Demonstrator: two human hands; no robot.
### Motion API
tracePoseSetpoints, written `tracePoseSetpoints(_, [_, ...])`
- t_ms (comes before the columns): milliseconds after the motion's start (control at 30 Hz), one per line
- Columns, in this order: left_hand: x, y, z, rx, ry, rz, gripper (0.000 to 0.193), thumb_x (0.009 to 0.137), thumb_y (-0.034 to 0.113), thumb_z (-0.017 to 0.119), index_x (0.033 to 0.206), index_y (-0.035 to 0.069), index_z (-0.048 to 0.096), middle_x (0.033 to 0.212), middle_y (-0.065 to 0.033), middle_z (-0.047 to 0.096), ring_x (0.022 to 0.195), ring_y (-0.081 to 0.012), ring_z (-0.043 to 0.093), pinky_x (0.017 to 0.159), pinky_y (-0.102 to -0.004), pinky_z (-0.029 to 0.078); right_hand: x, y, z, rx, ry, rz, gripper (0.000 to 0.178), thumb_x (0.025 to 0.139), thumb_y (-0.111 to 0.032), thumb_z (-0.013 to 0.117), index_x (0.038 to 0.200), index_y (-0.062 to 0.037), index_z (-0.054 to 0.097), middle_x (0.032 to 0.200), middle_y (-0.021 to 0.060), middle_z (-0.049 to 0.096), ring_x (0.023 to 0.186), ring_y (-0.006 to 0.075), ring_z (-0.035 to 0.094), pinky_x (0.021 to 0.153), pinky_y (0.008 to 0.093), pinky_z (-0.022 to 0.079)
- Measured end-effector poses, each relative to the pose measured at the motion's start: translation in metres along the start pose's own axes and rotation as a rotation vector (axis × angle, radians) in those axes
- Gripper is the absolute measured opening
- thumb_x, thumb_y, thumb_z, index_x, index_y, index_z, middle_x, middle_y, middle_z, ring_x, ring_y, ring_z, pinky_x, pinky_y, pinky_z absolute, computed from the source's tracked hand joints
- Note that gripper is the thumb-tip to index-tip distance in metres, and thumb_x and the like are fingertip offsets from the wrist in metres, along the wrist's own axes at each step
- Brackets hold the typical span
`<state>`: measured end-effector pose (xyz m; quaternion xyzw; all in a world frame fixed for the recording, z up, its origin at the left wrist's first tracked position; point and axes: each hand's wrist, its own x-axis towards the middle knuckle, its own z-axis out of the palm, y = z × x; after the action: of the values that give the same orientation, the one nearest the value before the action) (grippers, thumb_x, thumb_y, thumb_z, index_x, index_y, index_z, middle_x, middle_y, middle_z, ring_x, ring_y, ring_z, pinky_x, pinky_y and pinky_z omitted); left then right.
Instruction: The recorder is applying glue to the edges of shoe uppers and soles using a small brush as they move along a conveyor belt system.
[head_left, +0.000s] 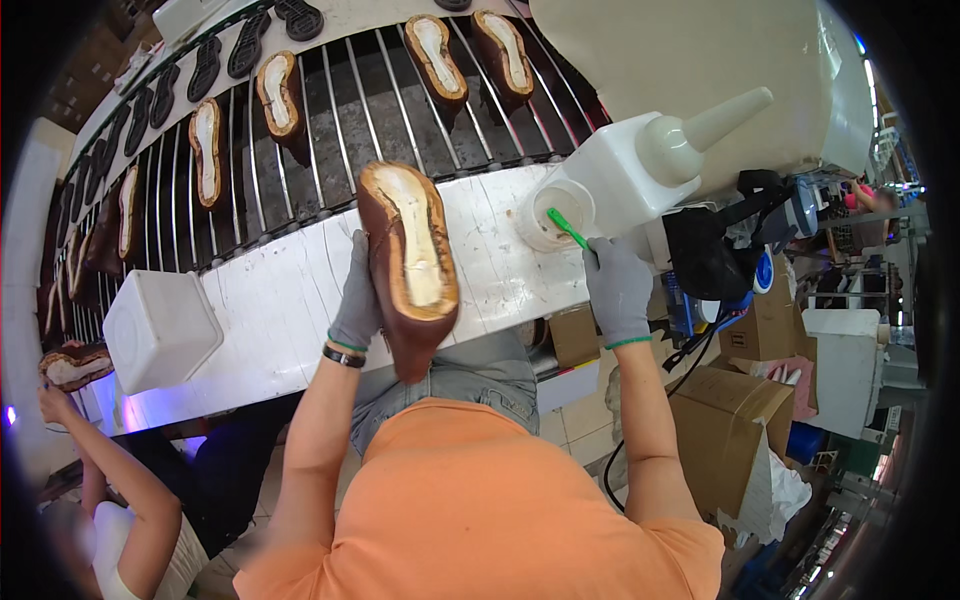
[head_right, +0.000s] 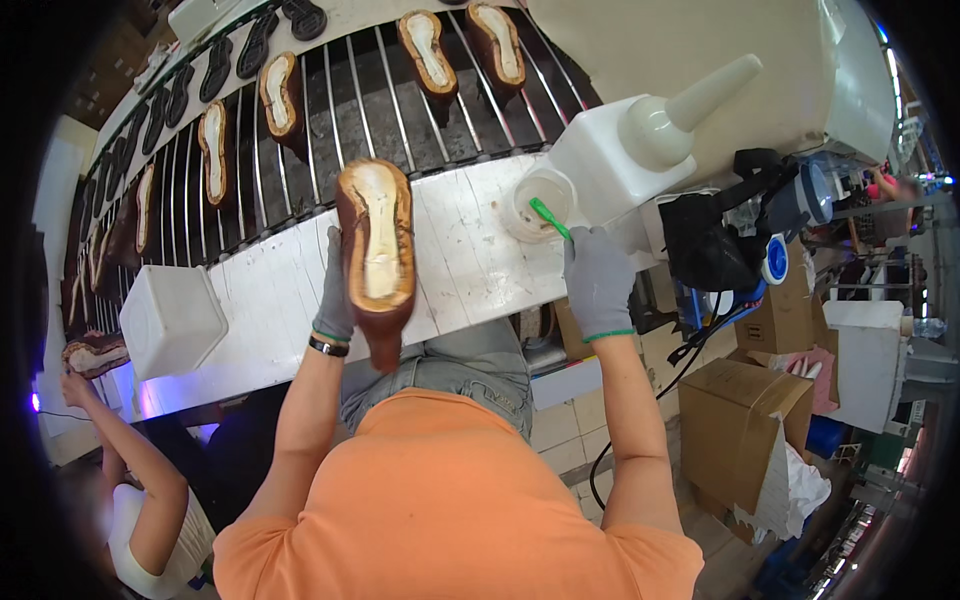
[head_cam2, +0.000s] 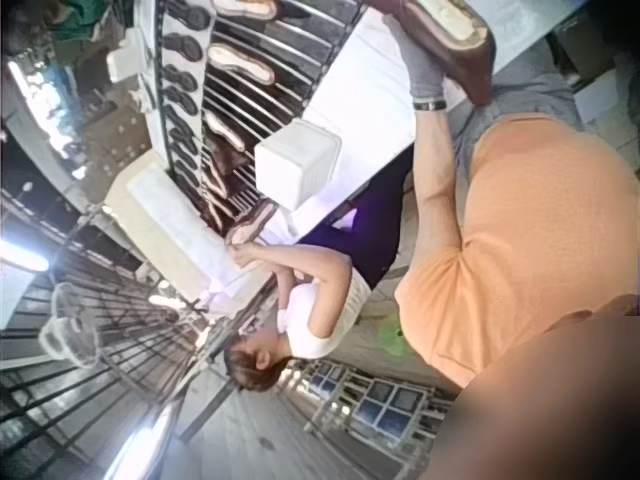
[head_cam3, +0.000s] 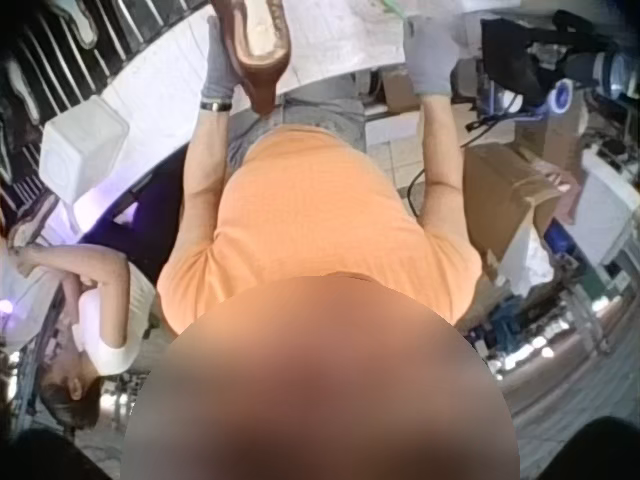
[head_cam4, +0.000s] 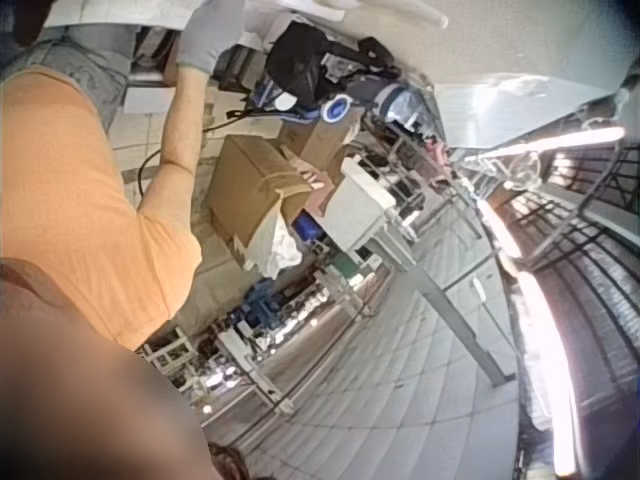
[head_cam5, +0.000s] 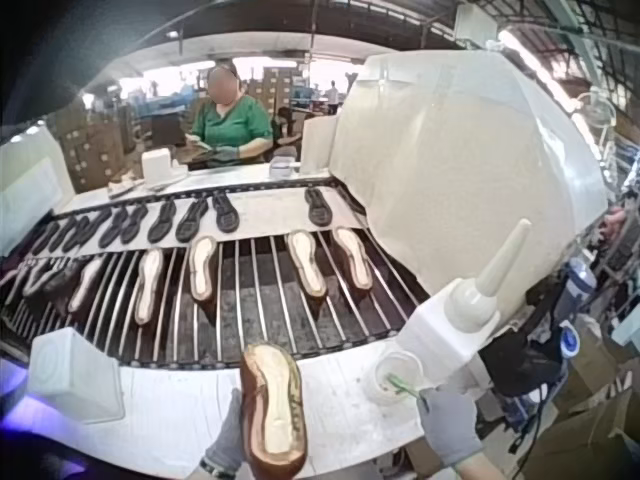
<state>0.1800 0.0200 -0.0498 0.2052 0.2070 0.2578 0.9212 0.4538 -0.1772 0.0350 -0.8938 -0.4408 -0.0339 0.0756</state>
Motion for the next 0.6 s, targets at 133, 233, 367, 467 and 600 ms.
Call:
tracePoseSetpoints(133, [-0.016, -0.016, -0.011, -0.448, -0.396, -0.052, 0.07, 0.103, 0.057, 0.032, 0.147, 0.002, 0.039, 0.145, -0.0166, 0.049, 0.128, -0.0285, 0.052, 0.109, -0.0392, 0.042, 0.006, 0.014, 0.005, 0.344, -0.006, -0.039, 0.021, 0.089, -0.023, 0.065, 0.101, -0.0078, 0.073, 0.079, 0.0119, 0.069, 0.064, 0.027, 0.064, 0.061, 0.0393, 0.049])
tracePoseSetpoints(233, [-0.027, -0.013, -0.014, -0.402, -0.516, 0.034, 0.071, 0.103, 0.057, 0.032, 0.15, 0.003, 0.034, 0.151, -0.0164, 0.042, 0.134, -0.0285, 0.046, 0.111, -0.0393, 0.041, 0.004, 0.027, 0.004, 0.863, -0.202, 0.242, 0.024, 0.091, -0.024, 0.065, 0.101, -0.004, 0.074, 0.073, 0.0082, 0.07, 0.054, 0.0153, 0.057, 0.05, 0.0309, 0.042])
tracePoseSetpoints(367, [-0.035, -0.002, -0.001, 0.136, -0.061, 0.007, 0.066, 0.104, 0.052, 0.037, 0.152, 0.007, 0.03, 0.152, -0.0143, 0.039, 0.134, -0.0255, 0.046, 0.111, -0.0392, 0.041, -0.002, 0.024, 0.006, 1.468, -0.428, 0.556, 0.025, 0.094, -0.021, 0.063, 0.1, 0.0012, 0.073, 0.067, 0.0041, 0.064, 0.051, 0.0031, 0.046, 0.042, 0.0209, 0.029])
tracePoseSetpoints(467, [-0.038, 0.0, 0.028, 0.269, 0.136, -0.037, 0.058, 0.104, 0.045, 0.044, 0.145, 0.005, 0.041, 0.141, -0.0113, 0.052, 0.12, -0.0206, 0.058, 0.105, -0.0352, 0.047, 0.005, 0.008, 0.0, 1.556, -0.449, 0.4, 0.023, 0.094, -0.017, 0.061, 0.1, 0.0023, 0.073, 0.069, 0.0032, 0.062, 0.052, 0.0042, 0.043, 0.046, 0.0206, 0.03])
tracePoseSetpoints(600, [-0.046, 0.006, 0.074, 0.409, 0.172, -0.069, 0.057, 0.102, 0.04, 0.049, 0.14, -0.003, 0.044, 0.132, -0.0112, 0.057, 0.116, -0.0161, 0.056, 0.101, -0.0314, 0.045, 0.023, -0.008, -0.039, 1.359, -0.48, 0.01, 0.02, 0.082, -0.006, 0.067, 0.099, 0.0036, 0.075, 0.074, 0.0015, 0.061, 0.06, 0.0076, 0.048, 0.054, 0.0237, 0.037])
